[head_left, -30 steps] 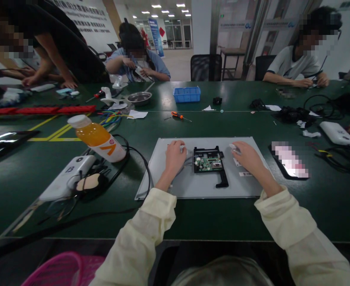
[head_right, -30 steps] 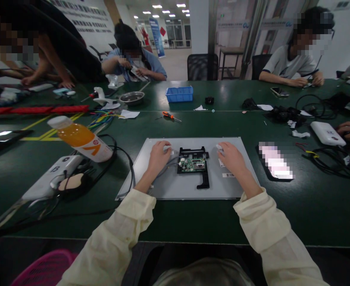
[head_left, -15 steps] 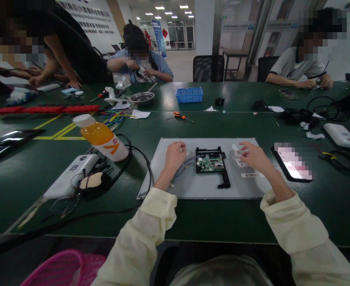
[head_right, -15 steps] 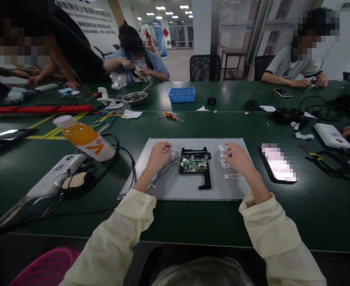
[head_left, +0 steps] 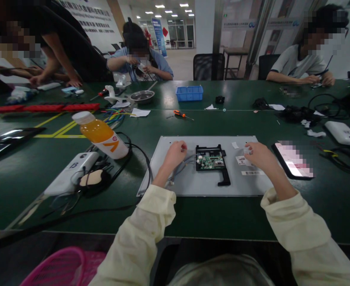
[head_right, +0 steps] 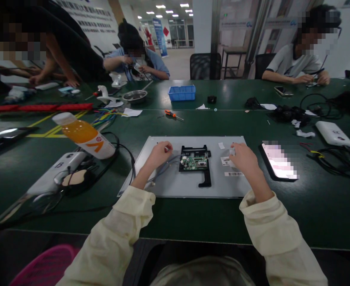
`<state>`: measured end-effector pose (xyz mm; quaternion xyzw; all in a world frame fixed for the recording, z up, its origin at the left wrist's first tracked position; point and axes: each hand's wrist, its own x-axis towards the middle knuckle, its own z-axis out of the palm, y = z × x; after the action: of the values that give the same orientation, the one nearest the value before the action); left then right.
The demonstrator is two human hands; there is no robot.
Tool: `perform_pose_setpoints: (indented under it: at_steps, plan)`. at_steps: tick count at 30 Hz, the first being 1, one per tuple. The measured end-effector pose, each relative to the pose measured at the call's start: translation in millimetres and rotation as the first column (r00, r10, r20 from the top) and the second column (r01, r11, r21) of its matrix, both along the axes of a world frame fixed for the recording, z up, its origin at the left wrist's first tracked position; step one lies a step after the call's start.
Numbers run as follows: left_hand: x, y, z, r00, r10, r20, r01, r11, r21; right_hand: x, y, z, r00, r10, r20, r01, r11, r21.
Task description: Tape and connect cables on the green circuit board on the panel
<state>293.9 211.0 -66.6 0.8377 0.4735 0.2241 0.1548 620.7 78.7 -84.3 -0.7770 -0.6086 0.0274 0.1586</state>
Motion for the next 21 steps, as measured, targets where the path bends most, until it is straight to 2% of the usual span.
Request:
perform_pose_setpoints:
  at_steps: [4,12,17,21]
  plan:
    - [-1.2,0.0,1.8,0.999,-0.039,0.006,0.038,0.998,0.042,-4.5,-4.0,-0.3,0.996,-0.035,0.078,0.030,0.997,0.068]
    - [-11.4,6.5,13.6,0.998,-0.054,-0.025,0.055,0.998,0.034,-15.3,-6.6,2.7,0.989,-0.027,0.147,-0.005,0.977,0.211]
    - [-6.9,-4.1,26.4,0.996,-0.091,-0.023,0.092,0.995,0.041,-25.0,-4.3,7.8,0.989,0.013,0.146,-0.055,0.956,0.287]
    - [1.1,-17.1,35.8,0.985,-0.171,-0.033,0.171,0.985,0.002,-40.0,-2.9,15.8,0.988,0.080,0.129,-0.121,0.928,0.351]
